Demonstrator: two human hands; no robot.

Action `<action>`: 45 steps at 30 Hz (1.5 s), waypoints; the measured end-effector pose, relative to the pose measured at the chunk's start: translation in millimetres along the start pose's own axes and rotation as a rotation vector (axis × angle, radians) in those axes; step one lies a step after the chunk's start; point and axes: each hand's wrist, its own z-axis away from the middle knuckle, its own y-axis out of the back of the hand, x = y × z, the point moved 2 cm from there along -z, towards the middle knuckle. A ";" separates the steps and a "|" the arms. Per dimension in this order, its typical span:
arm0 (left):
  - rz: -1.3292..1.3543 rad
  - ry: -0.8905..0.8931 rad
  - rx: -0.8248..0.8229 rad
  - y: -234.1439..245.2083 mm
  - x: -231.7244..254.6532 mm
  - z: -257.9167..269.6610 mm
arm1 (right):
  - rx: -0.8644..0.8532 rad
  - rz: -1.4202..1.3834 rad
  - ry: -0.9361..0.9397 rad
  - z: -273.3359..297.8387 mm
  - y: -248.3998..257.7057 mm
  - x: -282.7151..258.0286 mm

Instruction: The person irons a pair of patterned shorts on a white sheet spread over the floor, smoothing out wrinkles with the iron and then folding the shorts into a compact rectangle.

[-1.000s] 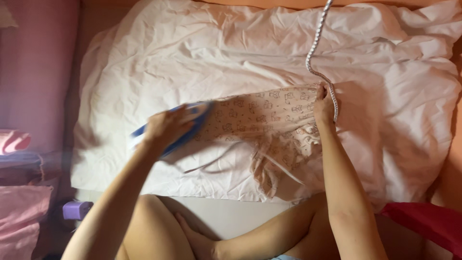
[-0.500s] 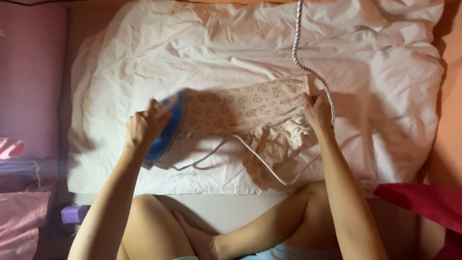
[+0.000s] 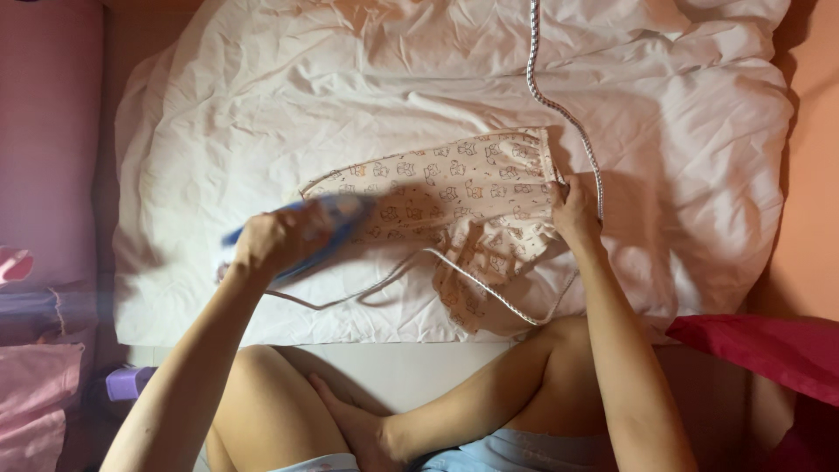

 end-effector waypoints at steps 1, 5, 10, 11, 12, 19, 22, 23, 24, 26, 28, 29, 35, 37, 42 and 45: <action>-0.118 -0.163 -0.053 -0.2 2.4 1.4 | 0.025 0.018 0.023 -0.3 -0.1 1.0; 0.129 -0.125 0.100 1.8 19.0 -11.3 | 0.085 -0.045 0.065 -1.4 5.1 2.9; 0.103 -0.181 0.132 -4.4 39.4 -35.6 | 0.086 -0.029 0.004 0.6 18.0 -9.5; 0.090 -0.233 0.107 -3.1 44.2 -39.9 | 0.068 -0.031 -0.023 0.7 18.8 -10.7; 0.077 -0.285 0.082 -2.0 54.4 -47.7 | 0.077 -0.030 -0.012 0.2 19.7 -11.4; 0.218 -0.236 0.060 17.8 143.9 -123.2 | 0.076 -0.072 0.061 -2.1 25.1 -8.5; 0.339 -0.173 -0.076 17.8 195.3 -171.8 | 0.038 -0.120 -0.029 -2.8 27.2 -11.4; 0.293 -0.173 -0.016 18.7 215.3 -188.5 | 0.031 -0.131 -0.066 -2.5 27.8 -10.8; 0.247 -0.173 0.044 19.2 229.2 -201.4 | 0.051 -0.108 -0.050 -2.9 28.0 -10.9; 0.257 -0.157 -0.015 20.1 244.5 -220.0 | 0.090 -0.062 -0.022 -2.9 26.2 -10.7; 0.279 -0.154 0.003 24.9 244.6 -218.7 | 0.087 -0.118 -0.031 -3.3 25.5 -8.5; 0.290 -0.160 0.050 28.2 232.6 -209.4 | 0.087 -0.152 -0.033 -5.0 23.5 -10.1; -0.020 -0.143 -0.092 16.9 100.3 -103.7 | 0.141 0.052 0.179 -2.8 29.3 -32.7; -0.099 0.007 -0.147 10.2 52.3 -49.1 | 0.233 0.331 0.273 3.1 28.2 -56.2; 0.217 0.605 0.088 9.6 -21.4 52.6 | 0.162 0.243 0.527 15.2 -19.2 -124.1; 0.314 0.947 0.280 8.6 -53.3 78.3 | 0.018 0.217 0.655 22.9 -76.2 -153.5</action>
